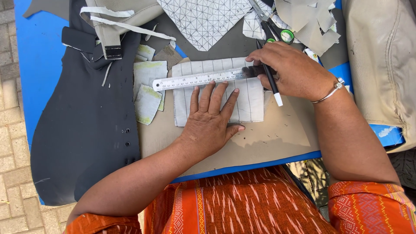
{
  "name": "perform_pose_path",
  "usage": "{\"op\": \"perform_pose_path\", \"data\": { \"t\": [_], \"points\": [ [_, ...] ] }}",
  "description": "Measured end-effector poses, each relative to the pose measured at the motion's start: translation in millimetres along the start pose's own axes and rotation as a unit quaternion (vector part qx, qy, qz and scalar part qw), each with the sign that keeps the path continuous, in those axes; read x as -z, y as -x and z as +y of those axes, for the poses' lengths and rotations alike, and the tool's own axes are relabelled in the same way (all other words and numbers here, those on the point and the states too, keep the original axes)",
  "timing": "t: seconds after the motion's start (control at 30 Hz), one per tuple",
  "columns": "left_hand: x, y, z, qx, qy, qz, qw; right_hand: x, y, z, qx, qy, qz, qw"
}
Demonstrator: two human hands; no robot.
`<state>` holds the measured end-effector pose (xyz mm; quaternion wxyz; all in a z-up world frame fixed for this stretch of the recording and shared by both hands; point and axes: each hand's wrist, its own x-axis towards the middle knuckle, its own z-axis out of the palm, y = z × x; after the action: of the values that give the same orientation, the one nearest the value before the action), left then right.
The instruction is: Cutting out patterns from leather material using scissors and marking with a ruler
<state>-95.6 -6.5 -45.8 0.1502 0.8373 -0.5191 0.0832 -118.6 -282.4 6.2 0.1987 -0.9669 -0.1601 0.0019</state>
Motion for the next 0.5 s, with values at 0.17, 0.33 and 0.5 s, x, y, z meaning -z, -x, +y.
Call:
{"op": "perform_pose_path", "data": {
  "t": [0.17, 0.33, 0.5],
  "points": [
    [-8, 2, -4, -0.017, -0.005, -0.032, 0.999, -2, 2, 3, 0.002, 0.002, 0.016, 1.0],
    [-3, -2, -7, -0.059, -0.023, 0.012, 0.998, 0, 0, 3, -0.007, -0.031, -0.031, 0.999],
    [13, -6, -4, -0.133, -0.024, 0.054, 0.989, -8, -9, -1, -0.02, 0.031, 0.07, 0.997]
  ]
}}
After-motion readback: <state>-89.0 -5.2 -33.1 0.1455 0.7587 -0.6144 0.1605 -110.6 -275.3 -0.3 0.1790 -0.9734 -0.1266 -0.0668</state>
